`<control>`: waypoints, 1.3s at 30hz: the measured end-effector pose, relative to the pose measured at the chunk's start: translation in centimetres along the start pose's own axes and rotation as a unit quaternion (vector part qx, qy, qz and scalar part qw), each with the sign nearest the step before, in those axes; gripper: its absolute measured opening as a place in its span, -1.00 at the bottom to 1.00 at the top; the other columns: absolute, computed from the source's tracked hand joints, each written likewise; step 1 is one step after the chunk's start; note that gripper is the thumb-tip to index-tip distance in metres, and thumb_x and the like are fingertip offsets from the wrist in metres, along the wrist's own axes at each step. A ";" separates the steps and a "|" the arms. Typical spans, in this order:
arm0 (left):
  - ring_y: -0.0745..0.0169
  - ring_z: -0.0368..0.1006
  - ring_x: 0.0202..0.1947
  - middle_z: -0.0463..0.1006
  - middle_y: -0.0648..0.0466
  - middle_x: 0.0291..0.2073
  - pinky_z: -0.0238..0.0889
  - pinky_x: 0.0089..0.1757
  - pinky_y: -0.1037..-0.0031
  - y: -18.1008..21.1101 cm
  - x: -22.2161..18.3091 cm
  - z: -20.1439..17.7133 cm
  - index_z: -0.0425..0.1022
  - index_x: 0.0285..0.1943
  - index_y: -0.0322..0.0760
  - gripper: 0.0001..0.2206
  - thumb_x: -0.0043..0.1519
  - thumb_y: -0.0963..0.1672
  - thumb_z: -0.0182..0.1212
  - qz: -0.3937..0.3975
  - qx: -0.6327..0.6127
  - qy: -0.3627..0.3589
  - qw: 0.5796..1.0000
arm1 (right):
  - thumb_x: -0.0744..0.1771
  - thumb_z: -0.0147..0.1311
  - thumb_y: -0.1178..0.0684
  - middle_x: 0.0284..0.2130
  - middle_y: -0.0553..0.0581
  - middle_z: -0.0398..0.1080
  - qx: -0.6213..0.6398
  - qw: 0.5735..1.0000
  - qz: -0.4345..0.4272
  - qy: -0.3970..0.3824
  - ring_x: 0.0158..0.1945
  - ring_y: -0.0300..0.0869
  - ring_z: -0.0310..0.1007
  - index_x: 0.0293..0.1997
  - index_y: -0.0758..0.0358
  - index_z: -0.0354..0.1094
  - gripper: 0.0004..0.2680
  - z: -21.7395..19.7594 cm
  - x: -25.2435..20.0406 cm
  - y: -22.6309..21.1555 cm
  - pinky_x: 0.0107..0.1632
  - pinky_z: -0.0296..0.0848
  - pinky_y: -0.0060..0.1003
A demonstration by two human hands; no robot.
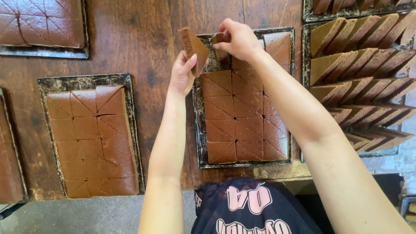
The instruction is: The person arranges triangular slices of cake by hand, moving them from flat trays into a vertical storage rack.
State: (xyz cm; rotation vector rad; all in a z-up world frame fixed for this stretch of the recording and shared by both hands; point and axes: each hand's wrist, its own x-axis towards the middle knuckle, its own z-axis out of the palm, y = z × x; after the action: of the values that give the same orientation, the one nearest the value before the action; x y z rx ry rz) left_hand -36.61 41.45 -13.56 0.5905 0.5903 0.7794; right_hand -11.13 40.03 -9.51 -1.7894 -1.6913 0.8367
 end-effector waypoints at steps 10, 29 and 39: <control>-0.02 0.59 0.13 0.64 -0.05 0.07 0.42 0.09 0.26 1.6 4.5 0.2 0.33 0.33 -0.15 -0.41 0.12 -0.16 0.53 0.136 0.609 0.052 0.780 | 0.24 0.41 0.01 -0.22 0.24 0.53 -0.021 0.997 -0.070 0.022 -0.12 0.12 0.55 0.05 0.20 0.44 -0.67 2.4 0.2 -0.3 -0.06 0.48 -0.04; 0.16 0.59 0.02 0.60 0.00 0.16 0.46 0.06 0.36 0.9 -4.3 1.6 0.39 0.35 -0.23 -0.46 0.09 -0.27 0.12 0.068 0.574 0.129 0.806 | 0.30 0.24 0.05 -0.08 0.26 0.44 -0.002 0.996 -0.022 0.091 -0.06 0.07 0.52 0.12 0.35 0.34 -0.68 1.8 -5.7 -2.5 0.05 0.49 -0.08; -0.02 0.55 -0.08 0.62 -0.08 -0.04 0.39 -0.05 0.24 -4.5 -6.1 2.3 0.55 0.04 -0.25 -0.72 0.15 -0.16 0.35 0.030 0.694 0.205 0.690 | 0.30 0.25 -0.17 -0.06 0.29 0.43 -0.210 0.968 -0.032 -0.131 0.10 0.16 0.32 -0.04 0.33 0.36 -0.66 5.9 -6.6 -4.9 0.09 0.37 0.01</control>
State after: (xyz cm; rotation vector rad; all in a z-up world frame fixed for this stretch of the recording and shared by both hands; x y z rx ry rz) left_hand -36.50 33.50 -13.43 1.8668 1.6110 0.3765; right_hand -18.96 33.56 -9.27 -1.9444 -2.2221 0.7509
